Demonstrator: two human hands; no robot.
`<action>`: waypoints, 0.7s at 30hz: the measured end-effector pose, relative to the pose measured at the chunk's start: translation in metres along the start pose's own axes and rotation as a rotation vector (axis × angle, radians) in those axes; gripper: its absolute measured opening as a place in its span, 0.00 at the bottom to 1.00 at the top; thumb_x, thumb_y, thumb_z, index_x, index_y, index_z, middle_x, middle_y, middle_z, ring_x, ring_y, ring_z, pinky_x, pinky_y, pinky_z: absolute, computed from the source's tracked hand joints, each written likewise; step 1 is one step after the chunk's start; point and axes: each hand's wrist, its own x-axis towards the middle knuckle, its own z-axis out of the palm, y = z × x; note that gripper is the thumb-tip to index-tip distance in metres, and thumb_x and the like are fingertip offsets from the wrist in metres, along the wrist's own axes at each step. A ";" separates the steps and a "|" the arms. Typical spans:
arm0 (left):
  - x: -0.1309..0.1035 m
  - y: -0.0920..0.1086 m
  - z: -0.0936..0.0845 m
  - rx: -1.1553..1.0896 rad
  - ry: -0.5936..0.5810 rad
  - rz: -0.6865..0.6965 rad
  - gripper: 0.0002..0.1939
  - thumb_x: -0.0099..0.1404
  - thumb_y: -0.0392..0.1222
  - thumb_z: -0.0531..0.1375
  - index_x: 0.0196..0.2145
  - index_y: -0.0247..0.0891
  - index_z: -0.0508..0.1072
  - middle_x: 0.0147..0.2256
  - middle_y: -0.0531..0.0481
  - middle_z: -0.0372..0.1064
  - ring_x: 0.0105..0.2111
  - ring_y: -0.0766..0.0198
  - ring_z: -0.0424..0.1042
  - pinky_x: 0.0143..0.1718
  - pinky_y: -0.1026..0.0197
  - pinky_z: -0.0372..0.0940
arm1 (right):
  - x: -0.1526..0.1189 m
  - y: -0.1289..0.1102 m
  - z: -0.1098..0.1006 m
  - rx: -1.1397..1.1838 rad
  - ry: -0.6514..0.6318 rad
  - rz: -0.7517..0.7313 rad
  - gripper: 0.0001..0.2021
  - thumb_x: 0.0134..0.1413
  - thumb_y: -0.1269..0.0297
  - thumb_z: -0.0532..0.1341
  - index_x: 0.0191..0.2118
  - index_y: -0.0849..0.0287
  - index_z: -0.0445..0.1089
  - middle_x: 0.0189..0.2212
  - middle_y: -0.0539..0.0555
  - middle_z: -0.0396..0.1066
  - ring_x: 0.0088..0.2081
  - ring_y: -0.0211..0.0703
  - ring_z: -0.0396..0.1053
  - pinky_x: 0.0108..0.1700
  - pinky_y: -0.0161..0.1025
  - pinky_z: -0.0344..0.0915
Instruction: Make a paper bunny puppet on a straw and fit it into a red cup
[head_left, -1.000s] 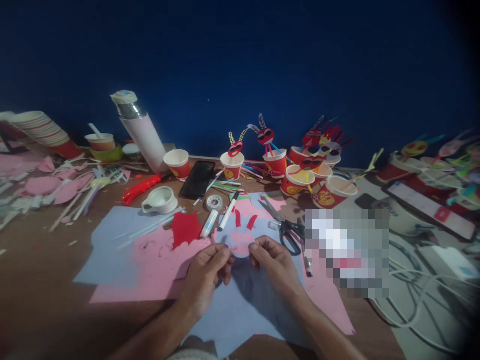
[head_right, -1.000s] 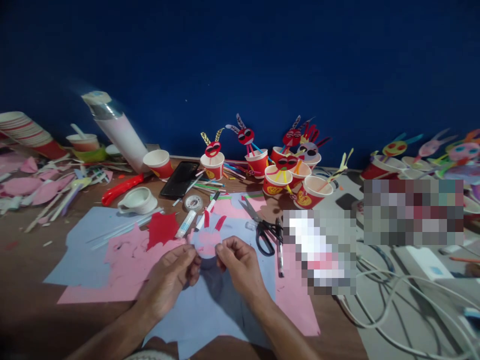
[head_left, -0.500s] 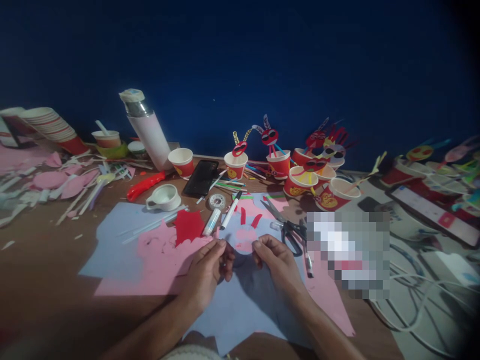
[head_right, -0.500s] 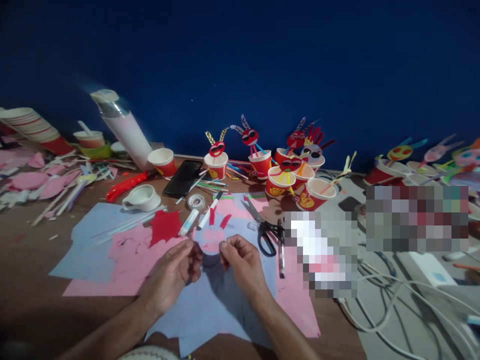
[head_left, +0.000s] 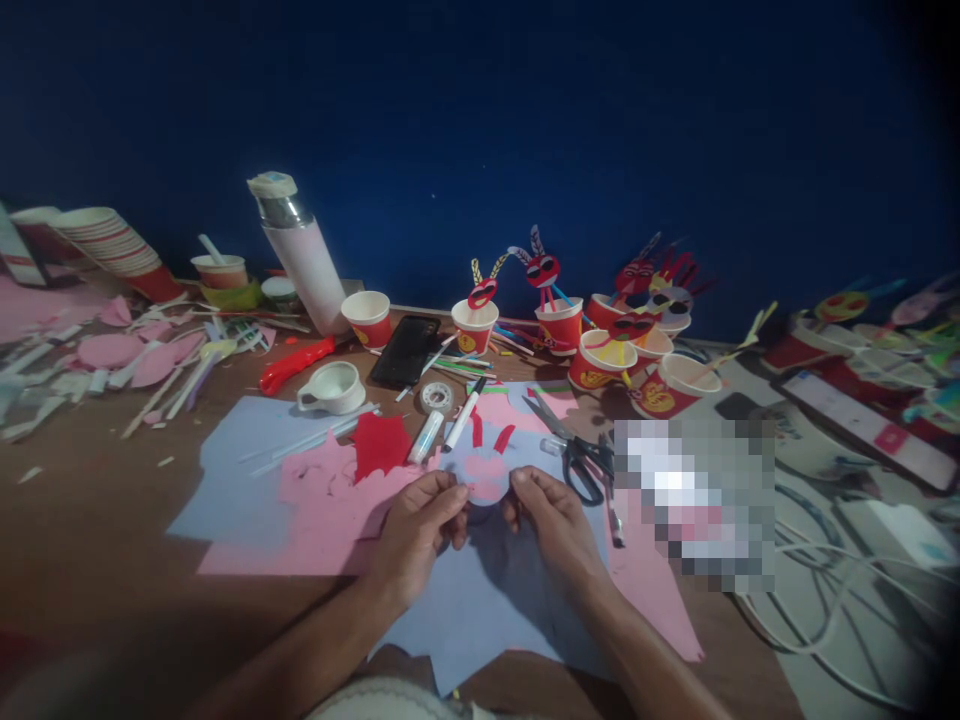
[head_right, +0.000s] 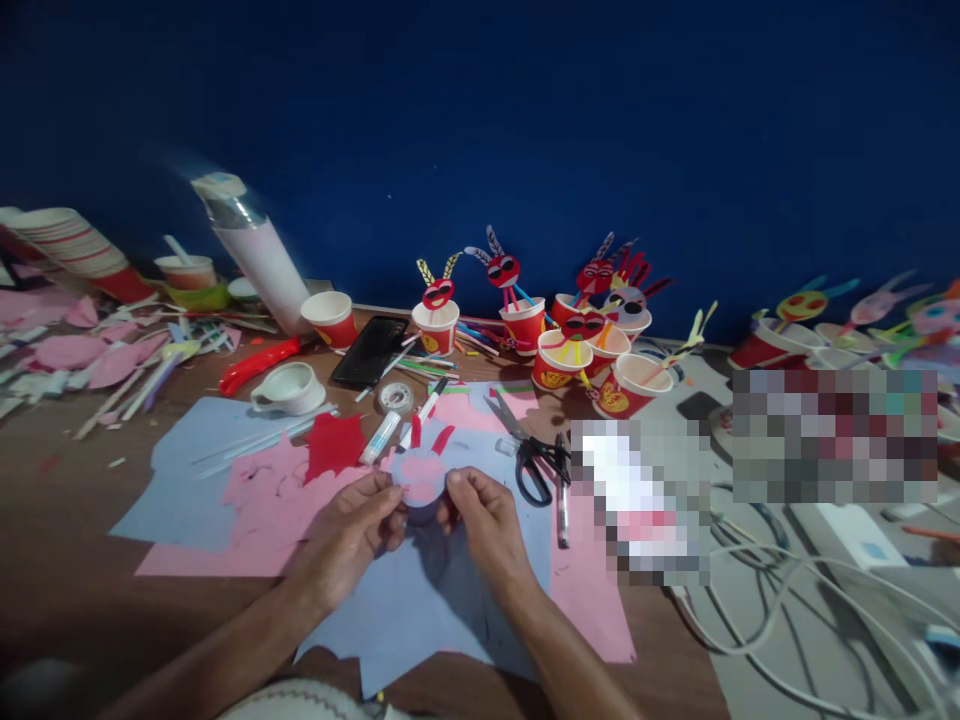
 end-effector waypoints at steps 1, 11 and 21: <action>0.000 0.000 0.000 -0.001 0.000 0.003 0.13 0.51 0.44 0.66 0.26 0.35 0.67 0.20 0.56 0.63 0.17 0.73 0.60 0.20 0.68 0.54 | 0.000 0.001 0.000 0.010 0.001 -0.010 0.19 0.54 0.51 0.59 0.21 0.60 0.64 0.16 0.48 0.64 0.20 0.33 0.58 0.26 0.33 0.55; 0.001 -0.001 -0.001 -0.026 0.008 0.024 0.12 0.51 0.43 0.66 0.26 0.35 0.67 0.20 0.57 0.63 0.17 0.73 0.59 0.19 0.68 0.54 | 0.000 0.000 0.000 -0.002 0.005 -0.042 0.20 0.54 0.47 0.58 0.23 0.59 0.67 0.16 0.48 0.64 0.20 0.35 0.58 0.25 0.35 0.54; 0.000 0.000 0.000 -0.057 0.004 0.019 0.13 0.50 0.43 0.67 0.25 0.35 0.67 0.19 0.56 0.63 0.17 0.73 0.59 0.19 0.68 0.54 | 0.001 0.000 0.005 -0.019 -0.006 0.008 0.16 0.42 0.53 0.67 0.20 0.59 0.64 0.14 0.45 0.62 0.18 0.33 0.56 0.23 0.33 0.54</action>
